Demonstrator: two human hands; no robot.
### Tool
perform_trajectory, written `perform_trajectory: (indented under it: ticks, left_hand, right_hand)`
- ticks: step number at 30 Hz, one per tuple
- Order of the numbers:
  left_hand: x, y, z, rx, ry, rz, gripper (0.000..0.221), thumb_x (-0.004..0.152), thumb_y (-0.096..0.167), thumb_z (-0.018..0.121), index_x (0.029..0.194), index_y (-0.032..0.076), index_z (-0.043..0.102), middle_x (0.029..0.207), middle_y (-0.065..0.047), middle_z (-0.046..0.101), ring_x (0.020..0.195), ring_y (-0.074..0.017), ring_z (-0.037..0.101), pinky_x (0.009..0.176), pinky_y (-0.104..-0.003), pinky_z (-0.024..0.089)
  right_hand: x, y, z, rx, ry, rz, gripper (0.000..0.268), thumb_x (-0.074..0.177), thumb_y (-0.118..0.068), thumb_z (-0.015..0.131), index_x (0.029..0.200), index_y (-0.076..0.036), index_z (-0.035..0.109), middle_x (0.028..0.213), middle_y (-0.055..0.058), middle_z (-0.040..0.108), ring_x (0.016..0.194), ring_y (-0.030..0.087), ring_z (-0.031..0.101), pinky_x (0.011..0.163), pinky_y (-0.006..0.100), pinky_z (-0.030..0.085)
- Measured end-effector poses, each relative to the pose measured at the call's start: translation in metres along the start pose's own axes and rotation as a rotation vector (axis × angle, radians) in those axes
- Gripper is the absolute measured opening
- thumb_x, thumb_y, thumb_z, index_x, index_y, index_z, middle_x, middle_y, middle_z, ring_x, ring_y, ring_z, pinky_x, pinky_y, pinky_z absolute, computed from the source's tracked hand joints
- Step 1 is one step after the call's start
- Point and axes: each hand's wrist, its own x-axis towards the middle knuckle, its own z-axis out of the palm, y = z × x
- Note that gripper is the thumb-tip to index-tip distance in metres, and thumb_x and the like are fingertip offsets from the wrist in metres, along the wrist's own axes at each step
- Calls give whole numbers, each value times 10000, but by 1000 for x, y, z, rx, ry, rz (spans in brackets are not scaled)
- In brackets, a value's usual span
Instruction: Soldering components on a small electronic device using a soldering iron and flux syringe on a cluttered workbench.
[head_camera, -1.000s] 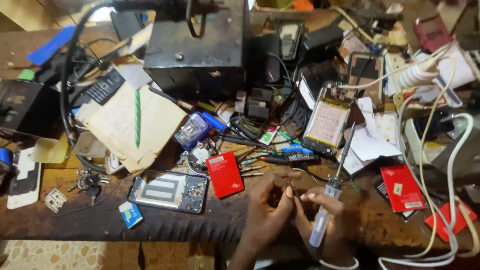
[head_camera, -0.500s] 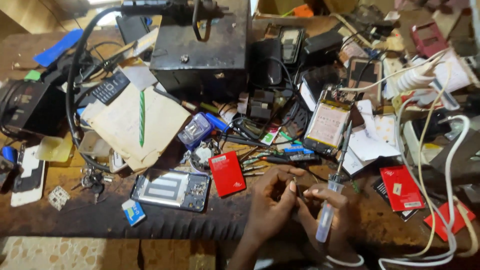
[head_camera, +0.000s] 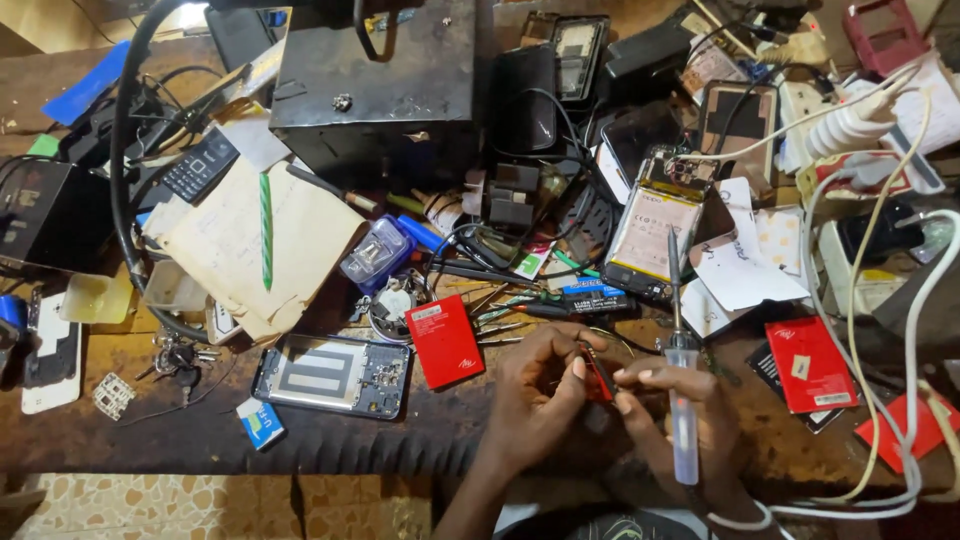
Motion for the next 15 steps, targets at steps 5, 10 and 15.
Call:
perform_trajectory:
  ticks: [5,10,15]
  left_hand:
    - [2,-2,2,-54,4,2,141,845,154,446,720,90,434,882,-114,602,828,-204,584,728,-314,456]
    - [2,-1,-1,-84,13,-24,178,851,188,458,712,79,476,863,-98,584,809,-175,563,718,-292,447]
    - [2,0,-3,-53,10,-13,116,826,147,463,728,87,479,865,-92,582,805,-165,557,706,-280,443]
  right_hand:
    - [17,-4,1,80,-61,-111,299,732,17,616,932,-70,411,906,179,621,844,224,665,795,304,546]
    - [24,0,5,8,-128,-190,347,707,2,665,948,-66,424,900,137,626,850,205,665,791,284,543]
    - [23,5,11,-21,-87,-217,288,726,-4,646,914,-50,432,840,117,634,780,194,666,722,274,552]
